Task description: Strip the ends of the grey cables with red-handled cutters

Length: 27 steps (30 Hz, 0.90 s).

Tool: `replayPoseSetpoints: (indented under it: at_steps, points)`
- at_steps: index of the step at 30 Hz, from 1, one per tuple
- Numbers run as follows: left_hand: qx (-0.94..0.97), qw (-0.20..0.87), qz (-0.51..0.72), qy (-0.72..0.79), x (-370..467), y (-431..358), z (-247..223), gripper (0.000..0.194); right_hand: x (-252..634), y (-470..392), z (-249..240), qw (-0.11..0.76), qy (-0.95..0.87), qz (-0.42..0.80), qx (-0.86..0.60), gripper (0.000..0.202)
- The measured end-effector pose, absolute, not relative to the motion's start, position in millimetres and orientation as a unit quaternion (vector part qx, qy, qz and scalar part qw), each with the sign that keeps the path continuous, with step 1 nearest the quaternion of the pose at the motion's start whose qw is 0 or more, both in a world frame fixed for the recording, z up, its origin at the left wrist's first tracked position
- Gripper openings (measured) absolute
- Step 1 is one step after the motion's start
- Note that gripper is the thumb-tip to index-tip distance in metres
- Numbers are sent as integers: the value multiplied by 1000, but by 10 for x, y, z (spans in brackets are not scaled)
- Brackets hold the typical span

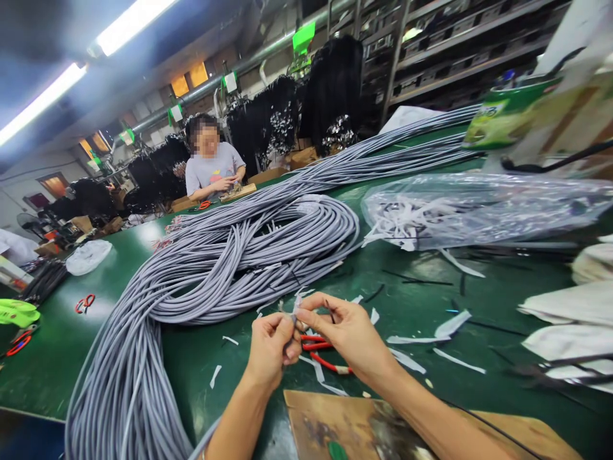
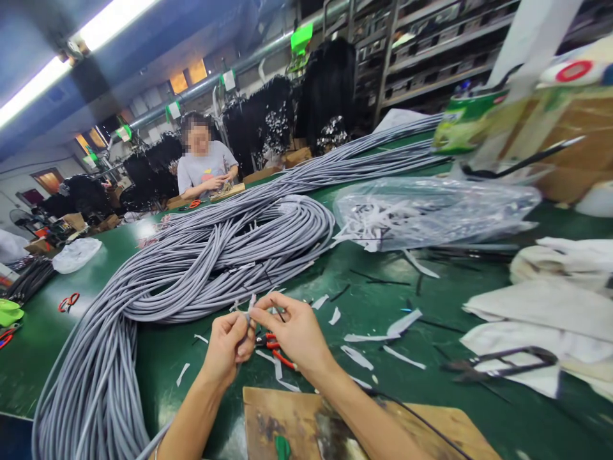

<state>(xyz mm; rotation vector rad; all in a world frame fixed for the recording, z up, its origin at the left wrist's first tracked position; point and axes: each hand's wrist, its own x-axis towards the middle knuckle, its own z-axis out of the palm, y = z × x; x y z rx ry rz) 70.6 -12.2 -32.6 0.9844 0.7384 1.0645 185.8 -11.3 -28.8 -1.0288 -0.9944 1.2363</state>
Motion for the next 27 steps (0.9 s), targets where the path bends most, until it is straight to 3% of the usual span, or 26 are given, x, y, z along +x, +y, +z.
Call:
replayPoseSetpoints:
  at_steps: [6, 11, 17, 27]
  points:
    - [437, 707, 457, 317, 659, -114, -297, 47, 1862, -120, -311, 607, -424, 550, -386, 38]
    - [428, 737, 421, 310, 646, -112, -294, 49, 1875, -132, -286, 586, -374, 619, -366, 53]
    - [419, 720, 442, 333, 684, -131, -294, 48, 1889, -114, -268, 621, -332, 577, -413, 46]
    - [433, 704, 463, 321, 672, -122, -338, 46, 1869, -114, -288, 600, -351, 595, -403, 38]
